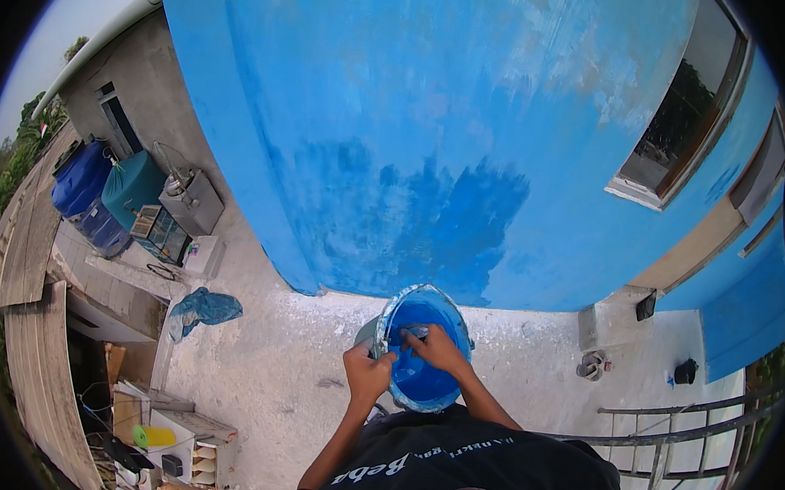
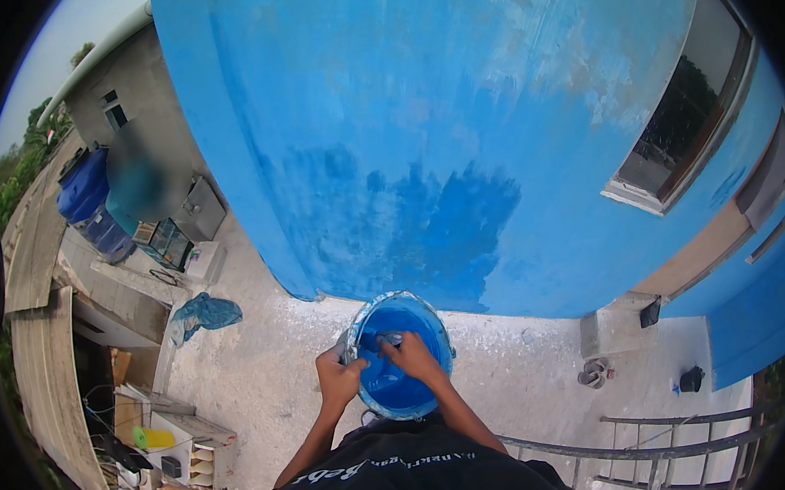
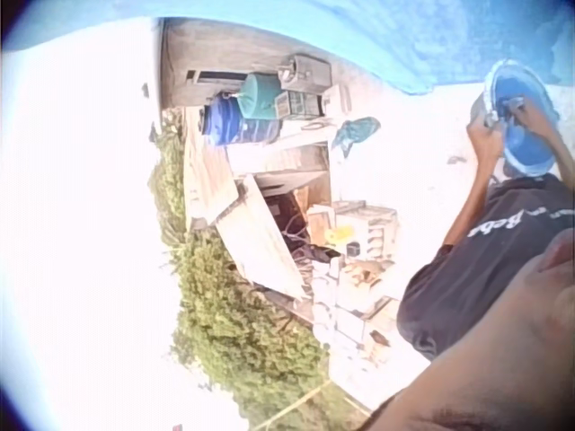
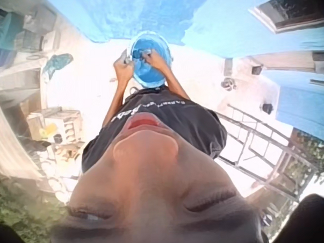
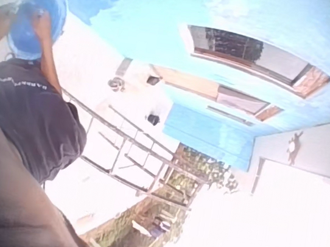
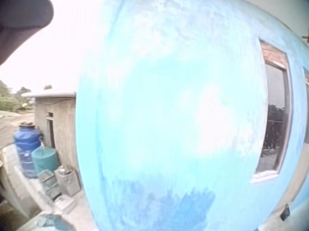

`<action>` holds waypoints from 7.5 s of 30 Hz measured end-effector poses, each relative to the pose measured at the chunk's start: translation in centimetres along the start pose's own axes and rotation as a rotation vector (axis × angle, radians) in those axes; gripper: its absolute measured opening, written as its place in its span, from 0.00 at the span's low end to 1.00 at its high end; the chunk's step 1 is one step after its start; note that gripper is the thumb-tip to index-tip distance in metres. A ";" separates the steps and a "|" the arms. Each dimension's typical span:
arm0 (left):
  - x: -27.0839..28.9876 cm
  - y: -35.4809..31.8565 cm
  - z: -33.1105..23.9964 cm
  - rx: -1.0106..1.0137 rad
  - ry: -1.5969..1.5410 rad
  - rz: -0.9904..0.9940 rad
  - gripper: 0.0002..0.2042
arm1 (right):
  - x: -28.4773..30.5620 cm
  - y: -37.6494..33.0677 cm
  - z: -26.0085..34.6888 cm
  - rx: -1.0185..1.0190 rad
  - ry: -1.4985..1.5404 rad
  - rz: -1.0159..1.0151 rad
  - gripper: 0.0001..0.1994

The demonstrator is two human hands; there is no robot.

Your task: The person paints a blue exterior wall using a brush dipped into a bucket of blue paint, applying vertical strokes.

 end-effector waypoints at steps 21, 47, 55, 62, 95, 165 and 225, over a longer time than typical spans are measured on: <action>3.9 5.8 -1.4 -0.051 -0.144 -0.246 0.05 | 9.4 4.9 9.9 0.268 0.051 0.070 0.15; 7.2 28.6 -15.3 -0.088 -0.650 -0.256 0.12 | 30.0 23.1 37.0 0.962 -0.203 -0.037 0.16; 10.6 30.2 -17.5 -0.162 -0.568 -0.276 0.08 | 17.9 25.7 34.4 0.782 -0.466 0.272 0.16; 11.6 30.8 -13.6 -0.237 -0.570 -0.292 0.03 | 7.9 28.6 27.9 0.509 -0.128 0.615 0.18; 18.7 32.9 -10.2 -0.141 -0.628 -0.353 0.06 | 25.4 30.1 61.4 1.242 -1.113 -0.926 0.14; 21.6 34.4 -5.7 0.017 -0.529 -0.235 0.07 | 23.5 35.1 49.0 1.034 -1.387 -1.022 0.14; 21.1 32.5 -4.5 -0.008 -0.471 -0.574 0.09 | 26.3 48.7 45.0 1.064 -0.519 -0.827 0.12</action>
Point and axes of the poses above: each hand's wrist, its own y-axis towards the middle knuckle, its own x-axis out of the back of the hand, z = x × y, the point moved 7 cm from there along y, towards the middle knuckle, and after that the axes turned 13 degrees about -y, right-handed, at the moved point
